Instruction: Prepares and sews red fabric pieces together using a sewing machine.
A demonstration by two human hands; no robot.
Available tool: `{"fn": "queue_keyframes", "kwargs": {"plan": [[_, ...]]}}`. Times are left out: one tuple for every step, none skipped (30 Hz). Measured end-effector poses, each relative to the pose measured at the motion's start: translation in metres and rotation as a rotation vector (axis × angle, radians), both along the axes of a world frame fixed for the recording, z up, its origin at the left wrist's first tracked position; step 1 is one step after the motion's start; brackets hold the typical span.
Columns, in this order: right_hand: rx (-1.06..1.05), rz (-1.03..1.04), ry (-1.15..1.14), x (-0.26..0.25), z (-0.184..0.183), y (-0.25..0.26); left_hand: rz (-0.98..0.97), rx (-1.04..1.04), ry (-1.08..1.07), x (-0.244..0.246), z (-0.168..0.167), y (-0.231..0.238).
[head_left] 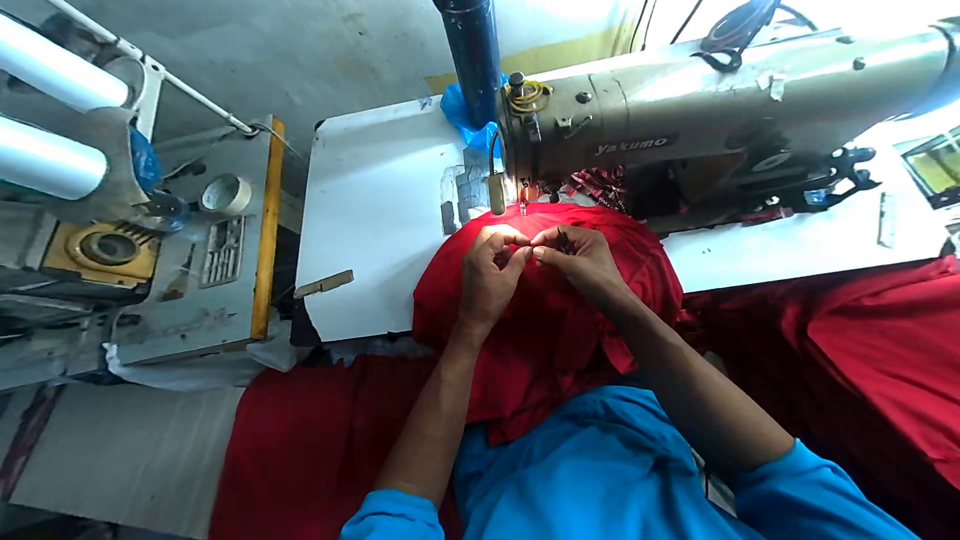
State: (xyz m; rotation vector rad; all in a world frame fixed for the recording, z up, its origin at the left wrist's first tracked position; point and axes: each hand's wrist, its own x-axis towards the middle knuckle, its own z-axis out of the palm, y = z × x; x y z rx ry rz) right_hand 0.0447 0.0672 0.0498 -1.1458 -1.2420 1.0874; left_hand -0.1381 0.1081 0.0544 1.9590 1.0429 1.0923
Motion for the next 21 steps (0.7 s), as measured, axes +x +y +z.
{"fn": "queue_keyframes", "kwargs": {"plan": [[0.002,0.004,0.013,0.000,-0.001,0.000,-0.009,-0.005,0.004,-0.001,0.000,0.000],[0.002,0.005,0.026,0.000,-0.002,0.000,-0.016,-0.010,0.007,-0.002,0.000,0.001],[0.000,0.004,0.036,0.000,-0.002,0.000,-0.020,-0.015,0.012,-0.003,0.000,0.001],[-0.003,0.003,0.047,0.000,-0.003,-0.001,-0.023,-0.020,0.018,-0.004,0.000,0.001],[-0.007,0.002,0.059,0.000,-0.003,-0.001,-0.024,-0.024,0.025,-0.004,0.001,0.001],[-0.010,0.005,0.071,-0.001,-0.004,-0.002,-0.025,-0.029,0.028,-0.005,0.002,0.001],[-0.014,0.005,0.085,-0.001,-0.004,-0.002,-0.026,-0.029,0.025,-0.005,0.002,0.001],[-0.018,0.005,0.104,-0.001,-0.004,-0.003,-0.026,-0.028,0.017,-0.005,0.002,0.001],[-0.019,0.005,0.123,-0.002,-0.004,-0.003,-0.029,-0.023,0.009,-0.005,0.001,0.002],[-0.024,0.004,0.134,-0.002,-0.004,-0.003,-0.037,-0.016,0.002,-0.005,0.001,0.002],[-0.028,0.000,0.141,-0.003,-0.004,-0.003,-0.047,-0.008,0.002,-0.005,0.001,0.003],[-0.031,-0.002,0.137,-0.003,-0.004,-0.003,-0.058,-0.003,0.010,-0.006,0.002,0.004],[-0.026,0.002,0.115,-0.002,-0.003,-0.004,-0.067,0.000,0.028,-0.007,0.003,0.005],[-0.009,0.016,0.064,0.000,-0.002,-0.004,-0.076,0.004,0.050,-0.008,0.005,0.005],[0.022,0.031,-0.007,0.004,0.000,-0.004,-0.088,0.004,0.070,-0.009,0.007,0.006],[0.059,0.040,-0.094,0.008,0.002,-0.005,-0.100,0.003,0.086,-0.010,0.009,0.007],[0.094,0.045,-0.180,0.012,0.004,-0.004,-0.109,0.000,0.104,-0.012,0.012,0.007],[0.127,0.049,-0.250,0.016,0.008,-0.004,-0.114,-0.002,0.126,-0.013,0.014,0.007],[0.156,0.059,-0.300,0.018,0.011,-0.003,-0.121,0.000,0.150,-0.014,0.017,0.007],[0.185,0.076,-0.330,0.020,0.014,-0.001,-0.132,0.007,0.172,-0.015,0.019,0.008],[0.206,0.096,-0.355,0.021,0.016,0.001,-0.139,0.020,0.190,-0.014,0.020,0.009]]}}
